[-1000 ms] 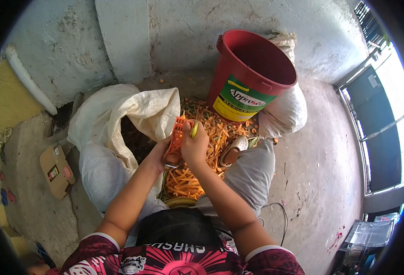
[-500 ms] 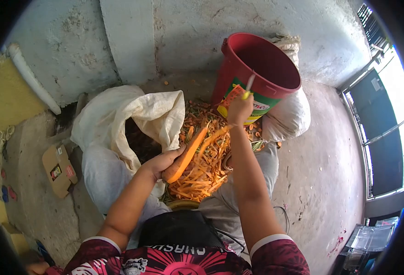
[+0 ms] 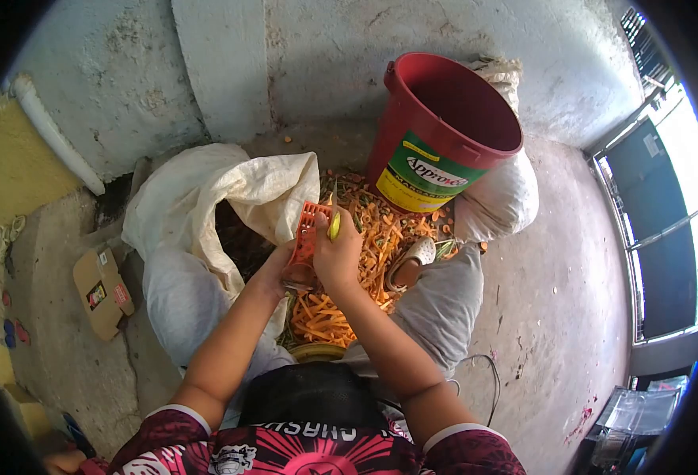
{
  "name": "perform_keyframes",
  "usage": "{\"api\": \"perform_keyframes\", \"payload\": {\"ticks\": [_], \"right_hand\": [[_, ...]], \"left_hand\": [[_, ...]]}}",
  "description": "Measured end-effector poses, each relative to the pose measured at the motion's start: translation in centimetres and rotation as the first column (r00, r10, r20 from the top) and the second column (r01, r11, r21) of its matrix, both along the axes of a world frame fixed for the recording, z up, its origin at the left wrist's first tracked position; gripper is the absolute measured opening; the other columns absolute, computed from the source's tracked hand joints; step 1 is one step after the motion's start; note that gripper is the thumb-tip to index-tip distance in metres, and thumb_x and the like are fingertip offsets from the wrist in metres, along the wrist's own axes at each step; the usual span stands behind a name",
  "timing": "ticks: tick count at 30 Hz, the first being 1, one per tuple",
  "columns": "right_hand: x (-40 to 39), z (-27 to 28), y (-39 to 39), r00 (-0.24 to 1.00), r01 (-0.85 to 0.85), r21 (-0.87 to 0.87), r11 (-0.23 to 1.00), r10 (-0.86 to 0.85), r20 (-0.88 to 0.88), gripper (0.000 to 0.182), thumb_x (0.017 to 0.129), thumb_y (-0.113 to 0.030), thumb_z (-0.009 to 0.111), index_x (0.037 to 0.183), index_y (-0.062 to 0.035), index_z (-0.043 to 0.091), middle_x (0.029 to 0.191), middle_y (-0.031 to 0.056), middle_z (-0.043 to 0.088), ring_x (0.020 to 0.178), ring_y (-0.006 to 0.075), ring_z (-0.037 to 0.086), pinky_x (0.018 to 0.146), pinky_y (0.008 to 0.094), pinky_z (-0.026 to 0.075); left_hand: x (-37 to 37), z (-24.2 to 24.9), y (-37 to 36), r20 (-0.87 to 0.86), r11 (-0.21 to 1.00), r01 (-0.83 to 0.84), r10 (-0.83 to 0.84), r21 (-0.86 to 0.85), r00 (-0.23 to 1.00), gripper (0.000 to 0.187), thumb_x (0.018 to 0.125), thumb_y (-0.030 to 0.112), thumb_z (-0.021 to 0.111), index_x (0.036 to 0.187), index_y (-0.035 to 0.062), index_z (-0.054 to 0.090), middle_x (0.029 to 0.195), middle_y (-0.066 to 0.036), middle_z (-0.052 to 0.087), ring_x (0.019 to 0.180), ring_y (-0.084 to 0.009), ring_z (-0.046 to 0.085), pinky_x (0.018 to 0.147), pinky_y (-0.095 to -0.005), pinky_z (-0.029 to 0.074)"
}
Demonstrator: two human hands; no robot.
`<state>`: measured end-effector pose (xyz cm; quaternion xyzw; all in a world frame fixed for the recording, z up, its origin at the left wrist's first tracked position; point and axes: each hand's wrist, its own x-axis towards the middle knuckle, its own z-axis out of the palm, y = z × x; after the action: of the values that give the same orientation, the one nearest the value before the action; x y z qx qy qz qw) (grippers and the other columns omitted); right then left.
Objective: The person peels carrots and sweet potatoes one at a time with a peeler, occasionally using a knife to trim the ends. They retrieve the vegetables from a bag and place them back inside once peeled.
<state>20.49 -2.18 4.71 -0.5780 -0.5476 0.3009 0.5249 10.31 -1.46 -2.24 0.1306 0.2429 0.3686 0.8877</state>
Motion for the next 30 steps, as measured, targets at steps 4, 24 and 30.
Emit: {"api": "perform_keyframes", "payload": {"ticks": [4, 24, 30], "right_hand": [[0.1, 0.3, -0.4, 0.998, 0.039, -0.001, 0.999, -0.039, 0.049, 0.020, 0.082, -0.019, 0.049, 0.086, 0.0007, 0.051, 0.071, 0.0121, 0.055, 0.064, 0.0210, 0.052, 0.060, 0.0298, 0.041], [7.5, -0.4, 9.2, 0.953, 0.290, 0.234, 0.928, -0.303, 0.020, 0.018, 0.082, -0.018, 0.049, 0.081, -0.0004, 0.050, 0.065, 0.0098, 0.051, 0.058, 0.0184, 0.048, 0.056, 0.0293, 0.039], [-0.1, 0.0, 0.1, 1.000, -0.018, 0.075, 0.997, 0.019, -0.010, 0.020, 0.083, -0.019, 0.049, 0.087, 0.0011, 0.050, 0.068, 0.0110, 0.054, 0.062, 0.0159, 0.052, 0.058, 0.0281, 0.041]], "left_hand": [[0.5, 0.6, -0.5, 0.039, 0.991, -0.109, 0.112, -0.072, 0.993, 0.023, 0.085, 0.022, 0.040, 0.095, 0.0047, 0.052, 0.077, -0.007, 0.059, 0.060, -0.0145, 0.059, 0.049, -0.0254, 0.050], [0.1, 0.5, -0.4, -0.228, 1.000, 0.008, -0.011, -0.012, 0.974, 0.045, 0.083, 0.046, 0.038, 0.097, 0.0052, 0.050, 0.073, -0.007, 0.056, 0.059, -0.0161, 0.055, 0.051, -0.0281, 0.047], [0.3, 0.3, 0.0, 0.081, 0.998, -0.062, 0.063, -0.012, 0.995, 0.033, 0.086, 0.036, 0.037, 0.098, 0.0071, 0.048, 0.076, -0.005, 0.057, 0.058, -0.0163, 0.056, 0.048, -0.0278, 0.048]]}}
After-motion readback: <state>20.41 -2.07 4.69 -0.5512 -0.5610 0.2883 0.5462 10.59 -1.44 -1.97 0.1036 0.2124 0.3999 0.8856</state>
